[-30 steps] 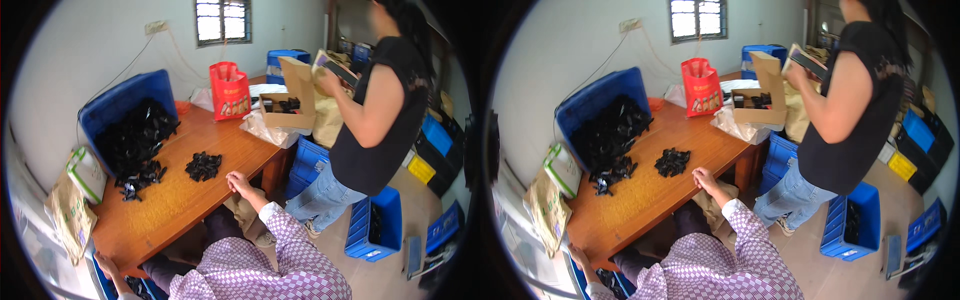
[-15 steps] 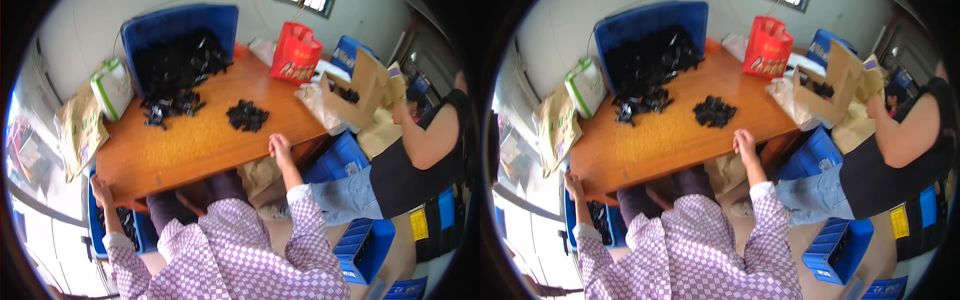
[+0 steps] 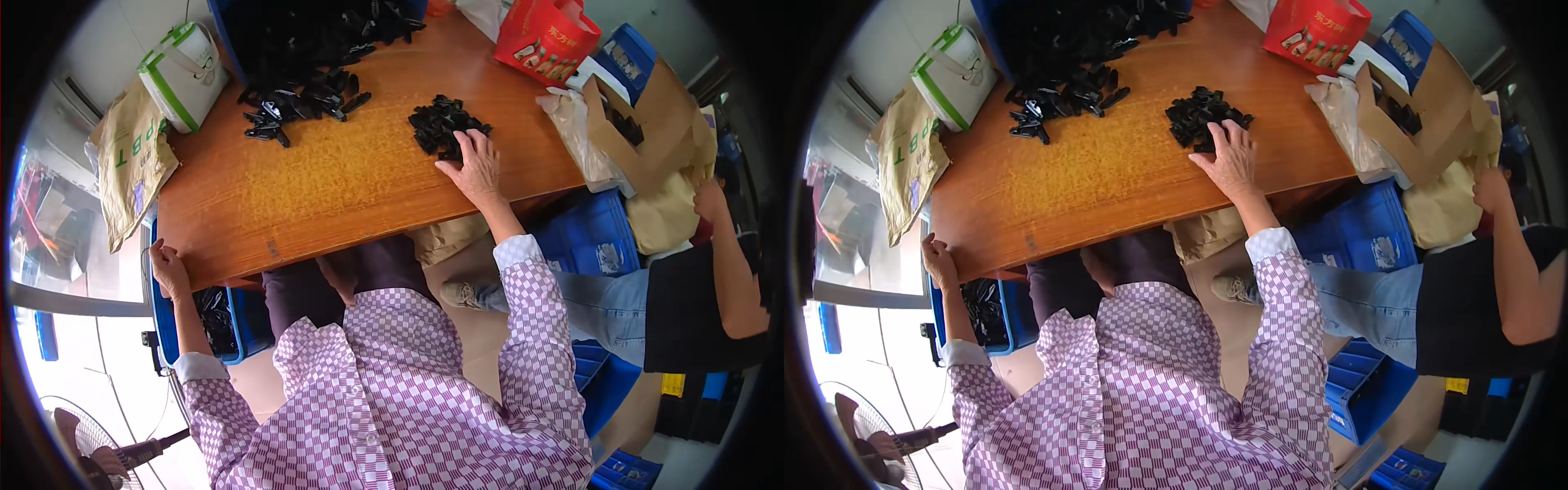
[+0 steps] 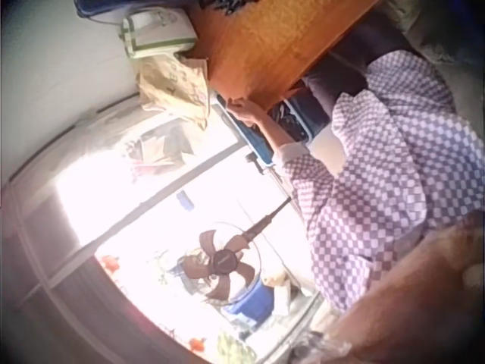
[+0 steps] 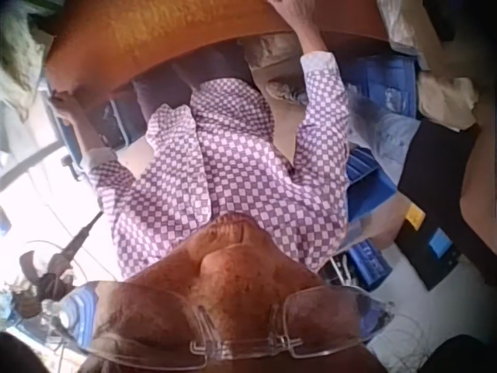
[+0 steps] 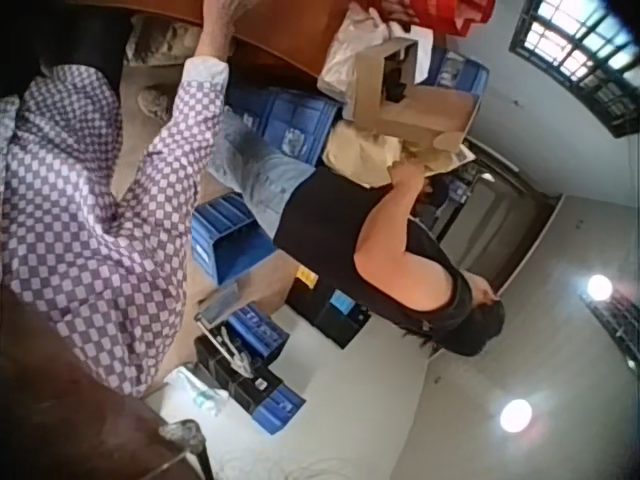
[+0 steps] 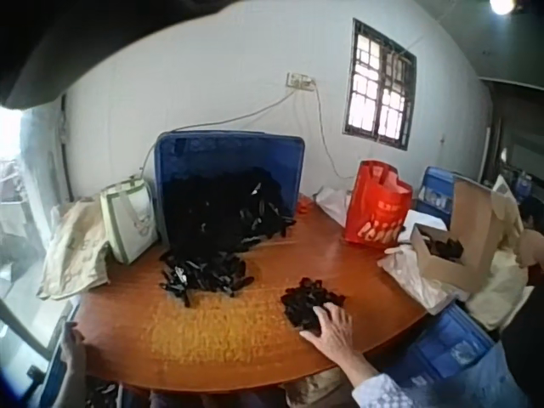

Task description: The person assembles plastic components by fitting two parts together by hand and places the assembled units into a bin.

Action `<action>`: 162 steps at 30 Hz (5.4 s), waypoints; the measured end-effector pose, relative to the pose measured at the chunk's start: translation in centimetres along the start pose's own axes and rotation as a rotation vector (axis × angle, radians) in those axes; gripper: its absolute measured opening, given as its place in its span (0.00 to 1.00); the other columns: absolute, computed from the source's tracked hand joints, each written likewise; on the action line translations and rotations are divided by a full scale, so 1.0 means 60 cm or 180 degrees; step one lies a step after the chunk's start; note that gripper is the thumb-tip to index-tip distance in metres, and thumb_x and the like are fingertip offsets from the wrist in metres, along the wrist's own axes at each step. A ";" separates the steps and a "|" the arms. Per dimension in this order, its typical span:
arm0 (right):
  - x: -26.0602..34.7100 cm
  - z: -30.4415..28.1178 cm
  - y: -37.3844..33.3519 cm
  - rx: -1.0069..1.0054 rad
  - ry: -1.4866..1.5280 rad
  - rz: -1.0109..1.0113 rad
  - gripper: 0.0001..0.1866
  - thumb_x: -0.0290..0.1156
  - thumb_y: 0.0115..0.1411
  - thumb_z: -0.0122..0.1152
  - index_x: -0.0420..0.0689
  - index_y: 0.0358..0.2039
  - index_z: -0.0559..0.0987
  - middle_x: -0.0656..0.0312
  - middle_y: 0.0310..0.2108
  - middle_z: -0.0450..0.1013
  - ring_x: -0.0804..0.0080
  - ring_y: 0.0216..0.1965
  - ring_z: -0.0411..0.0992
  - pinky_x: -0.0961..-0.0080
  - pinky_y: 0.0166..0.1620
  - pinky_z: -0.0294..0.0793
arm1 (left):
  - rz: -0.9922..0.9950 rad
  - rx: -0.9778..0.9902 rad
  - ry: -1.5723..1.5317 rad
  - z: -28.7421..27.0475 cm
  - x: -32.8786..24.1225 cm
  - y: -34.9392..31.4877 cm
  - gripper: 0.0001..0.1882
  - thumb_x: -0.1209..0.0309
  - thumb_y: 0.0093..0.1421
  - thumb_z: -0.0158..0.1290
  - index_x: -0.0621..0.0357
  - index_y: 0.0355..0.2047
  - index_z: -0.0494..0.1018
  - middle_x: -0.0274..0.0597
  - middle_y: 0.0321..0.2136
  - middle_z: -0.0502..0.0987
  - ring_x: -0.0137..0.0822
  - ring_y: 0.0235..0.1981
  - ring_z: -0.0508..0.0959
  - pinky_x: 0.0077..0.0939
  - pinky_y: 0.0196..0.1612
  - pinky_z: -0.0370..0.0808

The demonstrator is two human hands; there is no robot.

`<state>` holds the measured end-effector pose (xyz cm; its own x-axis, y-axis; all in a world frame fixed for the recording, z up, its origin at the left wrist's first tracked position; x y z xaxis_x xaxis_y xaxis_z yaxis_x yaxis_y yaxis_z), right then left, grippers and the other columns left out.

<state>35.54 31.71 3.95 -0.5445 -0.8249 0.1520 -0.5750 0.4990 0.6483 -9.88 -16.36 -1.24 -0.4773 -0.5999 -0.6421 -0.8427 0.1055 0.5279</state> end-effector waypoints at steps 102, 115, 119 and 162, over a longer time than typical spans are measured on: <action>0.332 0.099 0.054 0.1843 0.1295 -0.1290 0.14 0.38 0.57 0.66 0.44 0.34 0.72 0.56 0.25 0.76 0.58 0.27 0.77 0.66 0.29 0.77 | 0.1904 0.3017 -0.0994 0.192 -0.404 -0.152 0.12 0.70 0.56 0.59 0.58 0.40 0.77 0.42 0.36 0.75 0.48 0.37 0.79 0.38 0.39 0.76; 0.060 0.031 0.080 0.1790 -0.0312 -0.0810 0.11 0.27 0.61 0.58 0.44 0.45 0.73 0.58 0.39 0.68 0.57 0.47 0.70 0.61 0.45 0.75 | 0.2127 0.2489 0.0990 0.311 -0.402 0.021 0.14 0.71 0.63 0.50 0.51 0.49 0.75 0.41 0.45 0.70 0.47 0.42 0.77 0.43 0.43 0.75; 0.047 0.046 0.078 0.1737 -0.0264 -0.0904 0.09 0.27 0.62 0.58 0.44 0.43 0.73 0.58 0.38 0.68 0.57 0.48 0.70 0.59 0.45 0.73 | 0.2477 0.2461 0.0901 0.314 -0.429 -0.002 0.15 0.71 0.61 0.52 0.49 0.50 0.74 0.42 0.48 0.67 0.45 0.50 0.73 0.41 0.46 0.75; 0.297 0.138 0.101 0.1874 0.1652 -0.0822 0.10 0.35 0.56 0.67 0.44 0.34 0.78 0.58 0.28 0.77 0.60 0.30 0.77 0.66 0.33 0.76 | 0.1912 0.2882 -0.0895 0.240 -0.419 -0.116 0.10 0.67 0.55 0.60 0.58 0.36 0.78 0.39 0.37 0.75 0.43 0.41 0.77 0.37 0.44 0.75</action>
<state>17.29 22.21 4.39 -0.0831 -0.8785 0.4705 -0.9479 0.2154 0.2348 4.40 9.39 3.25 -0.8099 -0.0693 -0.5825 -0.2725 0.9238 0.2690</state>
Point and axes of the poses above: each hand's wrist, its own y-axis towards the middle knuckle, its own z-axis out of the palm, x = y × z, the point moved 4 cm from there along y, towards the middle knuckle
